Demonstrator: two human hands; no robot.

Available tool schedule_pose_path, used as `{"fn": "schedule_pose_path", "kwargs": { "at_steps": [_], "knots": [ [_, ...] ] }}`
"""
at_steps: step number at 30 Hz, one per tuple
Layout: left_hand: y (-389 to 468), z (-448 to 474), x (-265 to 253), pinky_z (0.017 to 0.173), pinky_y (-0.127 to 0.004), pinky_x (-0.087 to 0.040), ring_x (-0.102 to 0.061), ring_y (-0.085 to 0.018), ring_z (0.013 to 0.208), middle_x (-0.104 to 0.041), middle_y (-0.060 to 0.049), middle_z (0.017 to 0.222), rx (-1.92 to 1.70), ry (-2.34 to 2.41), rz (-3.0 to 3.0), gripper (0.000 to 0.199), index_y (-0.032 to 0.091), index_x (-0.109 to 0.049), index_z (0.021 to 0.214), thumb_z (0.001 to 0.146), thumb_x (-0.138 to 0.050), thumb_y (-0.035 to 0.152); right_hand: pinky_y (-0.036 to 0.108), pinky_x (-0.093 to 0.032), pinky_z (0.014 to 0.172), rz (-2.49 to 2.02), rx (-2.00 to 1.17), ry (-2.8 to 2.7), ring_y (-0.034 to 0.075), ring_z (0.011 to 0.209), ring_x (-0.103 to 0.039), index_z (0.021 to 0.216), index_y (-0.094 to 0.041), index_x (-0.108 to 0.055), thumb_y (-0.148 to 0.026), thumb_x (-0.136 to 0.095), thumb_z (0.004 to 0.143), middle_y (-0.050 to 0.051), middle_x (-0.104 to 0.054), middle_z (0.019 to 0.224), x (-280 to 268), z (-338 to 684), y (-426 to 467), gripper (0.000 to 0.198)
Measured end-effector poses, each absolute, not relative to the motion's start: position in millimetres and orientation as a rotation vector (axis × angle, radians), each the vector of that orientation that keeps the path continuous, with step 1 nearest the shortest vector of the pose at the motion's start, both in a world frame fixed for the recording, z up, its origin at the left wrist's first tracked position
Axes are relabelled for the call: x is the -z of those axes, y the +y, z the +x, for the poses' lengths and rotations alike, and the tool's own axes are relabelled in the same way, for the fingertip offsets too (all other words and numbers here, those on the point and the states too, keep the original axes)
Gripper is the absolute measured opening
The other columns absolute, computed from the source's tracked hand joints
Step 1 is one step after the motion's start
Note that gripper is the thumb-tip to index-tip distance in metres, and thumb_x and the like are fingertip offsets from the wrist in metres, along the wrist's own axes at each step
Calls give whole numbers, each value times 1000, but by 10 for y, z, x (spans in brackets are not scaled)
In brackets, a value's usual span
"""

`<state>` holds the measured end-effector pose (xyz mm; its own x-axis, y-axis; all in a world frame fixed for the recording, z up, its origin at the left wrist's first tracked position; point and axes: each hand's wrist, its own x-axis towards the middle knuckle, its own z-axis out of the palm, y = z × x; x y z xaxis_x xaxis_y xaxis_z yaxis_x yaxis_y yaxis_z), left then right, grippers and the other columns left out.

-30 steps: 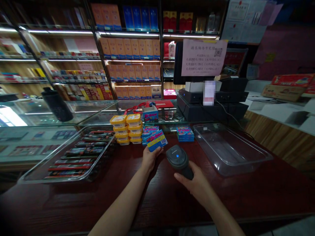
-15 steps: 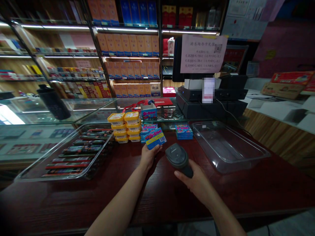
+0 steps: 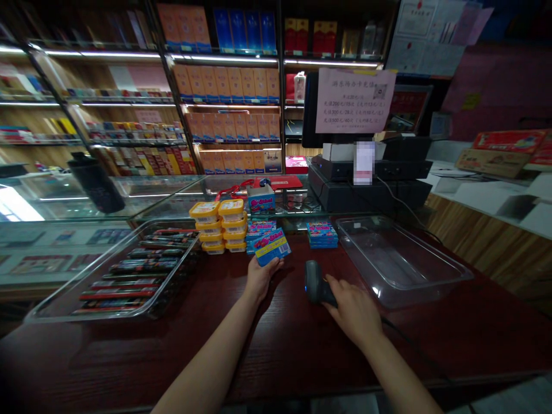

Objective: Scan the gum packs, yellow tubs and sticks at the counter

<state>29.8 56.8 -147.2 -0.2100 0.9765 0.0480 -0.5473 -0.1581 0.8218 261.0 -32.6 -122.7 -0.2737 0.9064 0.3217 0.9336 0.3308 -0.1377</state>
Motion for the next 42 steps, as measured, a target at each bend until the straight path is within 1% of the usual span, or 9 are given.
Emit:
{"fn": "schedule_pose_path", "kwargs": {
  "at_steps": [7,10,15,20,27,32,36,40,42],
  "knots": [
    [557,345,1445,71,-36,-55,-65,-18,71,-67,-5,84,-1691,931,881,55,14,-56,95,51,-83,32,35,-49,75,-1578,266,-2263,24,90,-64,125,-20,-49,-39,-65,79,9,-66,100,1468,2661,-243,52],
    [507,341,1371,67,-32,-53,-64,-18,70,-67,-4,82,-1727,1098,1096,43,15,-60,92,57,-78,32,34,-48,74,-1566,289,-2250,23,88,-64,122,-20,-50,-37,-66,78,7,-66,96,1468,2644,-267,50],
    [474,312,1164,62,-25,-46,-57,-14,63,-63,0,69,-1751,1468,1570,19,16,-63,76,67,-70,30,33,-47,72,-1558,308,-2216,22,87,-63,120,-20,-51,-27,-65,78,6,-66,97,1487,2655,-286,45],
    [652,428,889,67,-25,-42,-55,-14,71,-60,-1,74,-1761,1473,2102,10,17,-65,80,74,-63,26,33,-46,74,-1559,291,-2210,22,86,-62,120,-21,-51,-26,-67,76,6,-65,96,1499,2650,-276,46],
    [1058,752,588,72,-32,-39,-50,-19,83,-58,-6,89,-1285,1485,2920,24,22,-65,105,84,-53,24,33,-46,71,-1636,206,-2199,22,84,-62,119,-22,-53,-26,-67,76,4,-64,93,1396,2609,-290,46],
    [1372,1015,655,68,-32,-36,-49,-20,82,-58,-8,87,-866,1387,3275,24,21,-66,96,91,-43,26,33,-46,75,-1687,143,-2164,22,86,-61,118,-22,-54,-23,-68,74,4,-64,94,1404,2580,-280,46],
    [1604,1195,796,70,-32,-37,-49,-20,85,-58,-9,87,-752,1316,3322,27,20,-66,92,93,-40,24,34,-46,77,-1692,138,-2141,22,88,-61,119,-23,-54,-22,-70,71,4,-64,97,1436,2576,-269,51],
    [1712,1194,924,78,-32,-39,-51,-20,91,-60,-9,93,-768,1351,3144,20,22,-66,102,87,-52,25,33,-45,75,-1684,159,-2120,21,87,-61,118,-24,-54,-22,-69,70,3,-64,95,1442,2590,-272,50],
    [1697,1112,979,84,-33,-41,-52,-21,96,-61,-8,99,-824,1296,3025,31,24,-63,111,80,-63,26,33,-45,74,-1689,152,-2117,21,86,-61,117,-25,-54,-22,-69,71,2,-65,94,1437,2596,-276,49]
  ]
}}
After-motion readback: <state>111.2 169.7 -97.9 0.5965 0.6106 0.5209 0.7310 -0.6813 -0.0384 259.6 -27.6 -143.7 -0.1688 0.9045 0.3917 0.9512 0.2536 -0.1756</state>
